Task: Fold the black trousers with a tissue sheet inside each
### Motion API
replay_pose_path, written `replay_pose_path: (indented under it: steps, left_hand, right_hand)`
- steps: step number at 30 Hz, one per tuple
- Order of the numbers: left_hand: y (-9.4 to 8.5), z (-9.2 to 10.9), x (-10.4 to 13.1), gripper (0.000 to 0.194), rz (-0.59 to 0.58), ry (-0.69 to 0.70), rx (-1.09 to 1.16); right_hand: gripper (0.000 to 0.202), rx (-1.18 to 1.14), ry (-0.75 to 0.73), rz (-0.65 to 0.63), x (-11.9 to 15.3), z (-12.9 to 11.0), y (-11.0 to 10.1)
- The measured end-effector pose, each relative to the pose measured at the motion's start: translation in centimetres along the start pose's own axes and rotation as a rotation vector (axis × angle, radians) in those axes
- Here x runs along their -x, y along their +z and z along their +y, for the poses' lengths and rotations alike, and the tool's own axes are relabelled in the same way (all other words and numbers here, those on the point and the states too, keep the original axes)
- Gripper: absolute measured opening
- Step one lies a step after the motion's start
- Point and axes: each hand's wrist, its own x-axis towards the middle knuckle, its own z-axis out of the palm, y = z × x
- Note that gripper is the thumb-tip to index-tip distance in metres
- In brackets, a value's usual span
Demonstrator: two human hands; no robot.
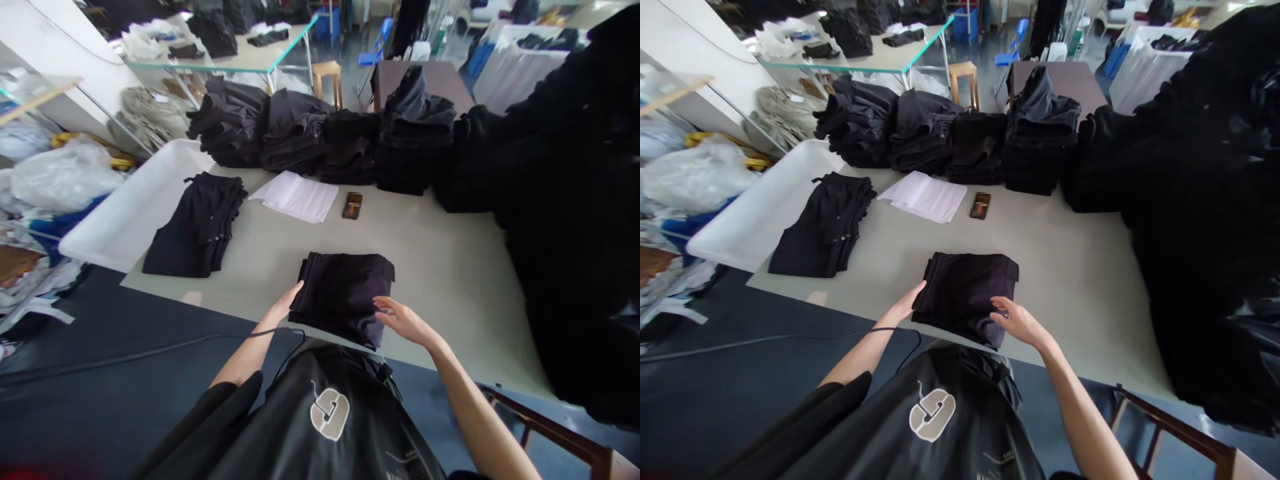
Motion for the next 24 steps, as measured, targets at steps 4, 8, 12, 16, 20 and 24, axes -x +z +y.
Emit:
replay_pose_path:
  steps: [4, 8, 12, 16, 20, 24]
  left_hand:
    - [0.6, 0.2, 0.1, 0.054, 0.051, -0.037, -0.152]
    - [0.0, -0.4, 1.3, 0.049, 0.045, 0.061, -0.162]
    - [-1.4, -2.2, 2.0, 0.033, 0.280, -0.071, -0.361]
    - [-1.8, -3.2, 1.4, 0.028, 0.295, -0.121, -0.411]
    - [-0.7, -2.9, 0.5, 0.041, 0.487, 0.046, -0.592]
    - [0.6, -2.9, 0.4, 0.038, 0.640, 0.180, -0.794]
  right_hand:
    - [0.047, 0.315, 0.010, 0.197, 2.0, 5.2, 3.3]
    - [0.064, 0.495, 0.102, 0.271, 3.8, 7.9, 8.8]
    - [0.074, 0.605, 0.244, 0.289, 2.7, 8.0, 13.1]
    - [0.070, 0.665, 0.314, 0.304, -0.3, 7.2, 15.0]
    - [0.060, 0.662, 0.278, 0.363, -2.3, 7.8, 14.9]
    - [0.058, 0.622, 0.215, 0.414, -2.4, 10.0, 13.4]
